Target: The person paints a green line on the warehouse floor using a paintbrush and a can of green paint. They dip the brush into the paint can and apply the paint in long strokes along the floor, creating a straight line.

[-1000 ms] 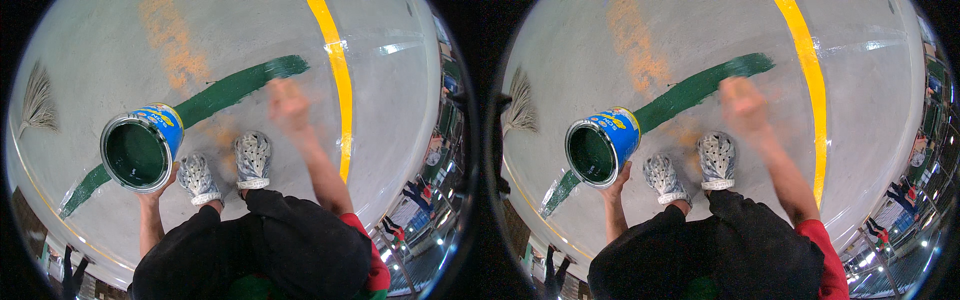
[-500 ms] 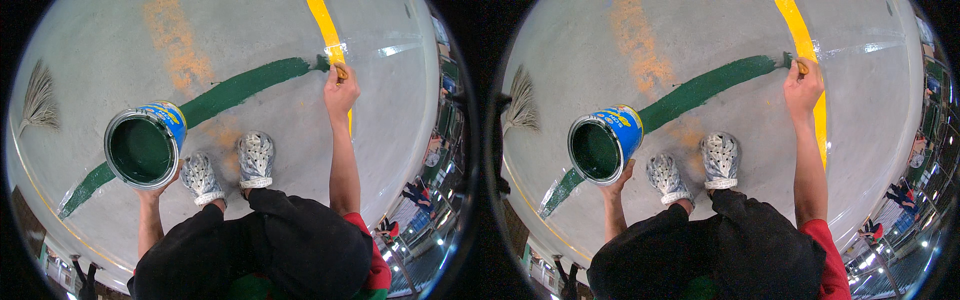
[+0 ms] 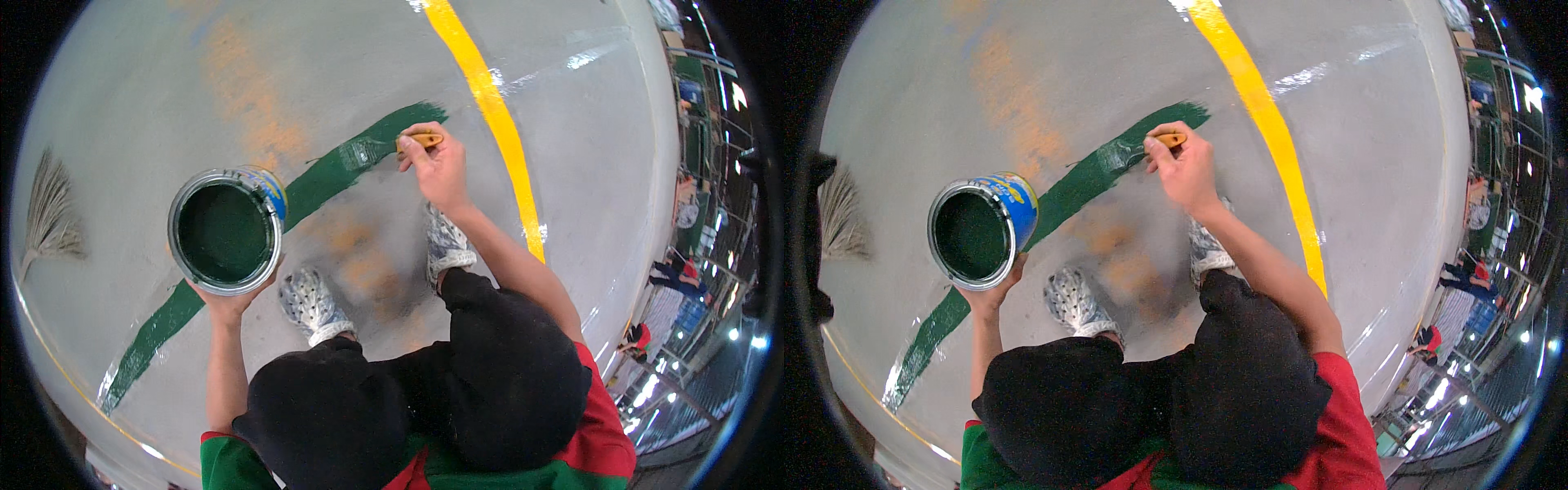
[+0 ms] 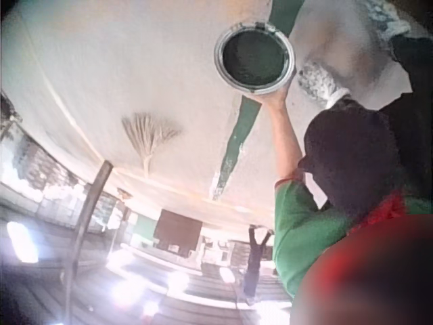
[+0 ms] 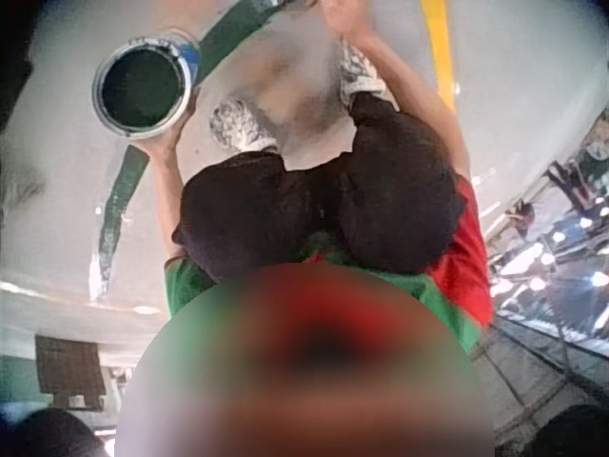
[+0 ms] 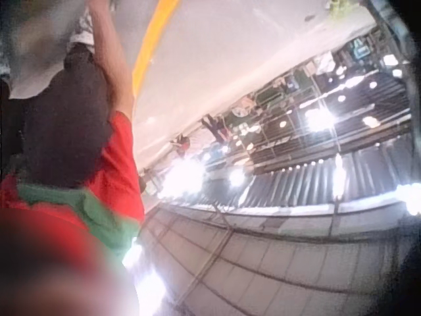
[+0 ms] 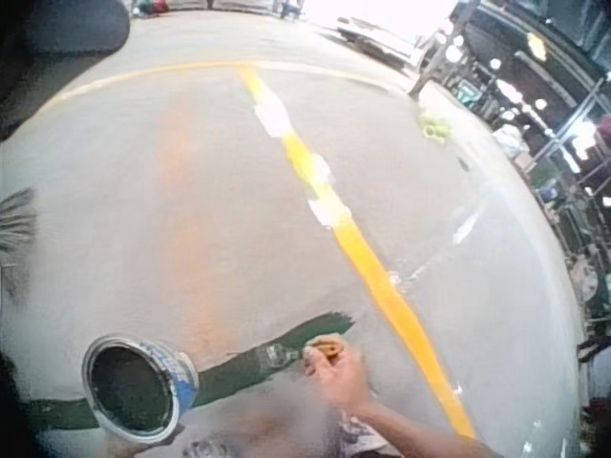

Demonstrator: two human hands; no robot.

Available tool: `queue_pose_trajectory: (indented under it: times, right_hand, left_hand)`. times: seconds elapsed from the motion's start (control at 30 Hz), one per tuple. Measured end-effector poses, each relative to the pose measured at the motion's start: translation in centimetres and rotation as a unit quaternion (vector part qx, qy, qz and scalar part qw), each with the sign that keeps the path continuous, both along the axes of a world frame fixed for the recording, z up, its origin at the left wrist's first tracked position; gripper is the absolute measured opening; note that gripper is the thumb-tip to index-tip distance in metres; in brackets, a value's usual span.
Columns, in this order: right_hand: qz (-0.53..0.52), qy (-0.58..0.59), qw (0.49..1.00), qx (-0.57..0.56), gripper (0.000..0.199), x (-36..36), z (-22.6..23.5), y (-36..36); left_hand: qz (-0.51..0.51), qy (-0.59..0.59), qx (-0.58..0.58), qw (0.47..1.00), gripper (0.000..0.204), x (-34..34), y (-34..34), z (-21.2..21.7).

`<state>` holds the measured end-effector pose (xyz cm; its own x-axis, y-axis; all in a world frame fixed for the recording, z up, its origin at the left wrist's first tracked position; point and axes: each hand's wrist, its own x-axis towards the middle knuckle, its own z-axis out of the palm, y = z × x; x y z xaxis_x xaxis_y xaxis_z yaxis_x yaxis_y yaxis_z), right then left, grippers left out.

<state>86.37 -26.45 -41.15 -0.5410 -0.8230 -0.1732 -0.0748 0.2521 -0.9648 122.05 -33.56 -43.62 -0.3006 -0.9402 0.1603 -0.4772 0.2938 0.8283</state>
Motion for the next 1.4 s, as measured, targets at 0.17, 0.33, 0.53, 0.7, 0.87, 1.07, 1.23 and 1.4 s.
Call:
queue_pose_trajectory:
  times: [0.17,0.33,0.53,0.7,0.87,1.07,1.23,1.4]
  right_hand:
    - [0.011,0.046,0.998,0.032,0.012,-5.1,-2.5,0.8]
    - [-0.064,0.175,0.980,0.075,0.010,-10.3,-3.3,1.8]
    - [0.010,0.420,0.907,-0.037,0.014,-14.9,-0.7,4.5]
    - [0.072,0.528,0.845,-0.046,0.021,-15.9,-1.1,2.0]
    - [0.150,0.528,0.835,-0.037,0.019,-14.2,-1.2,0.0]
    - [0.062,0.508,0.859,0.013,0.016,-14.7,-1.6,0.3]
    - [0.125,0.471,0.873,-0.031,0.017,-14.9,-1.1,-0.8]
    - [0.087,0.513,0.854,0.015,0.017,-14.5,-0.2,-1.2]
  left_hand:
    - [-0.011,-0.111,0.045,0.993,0.091,-2.4,0.2,-0.1]
    - [0.086,0.015,0.103,0.991,0.098,-4.5,0.6,0.6]
    - [0.120,-0.020,0.025,0.992,0.085,-6.6,0.3,1.3]
    - [0.134,-0.015,0.010,0.991,0.083,-7.9,-0.1,1.5]
    - [0.120,-0.110,-0.003,0.987,0.082,-8.8,-0.6,2.0]
    - [0.122,-0.069,-0.012,0.990,0.083,-11.0,-0.4,2.3]
    - [0.156,-0.067,0.040,0.985,0.084,-11.6,-0.3,2.4]
    - [0.141,-0.083,0.037,0.986,0.084,-10.8,-0.5,1.7]
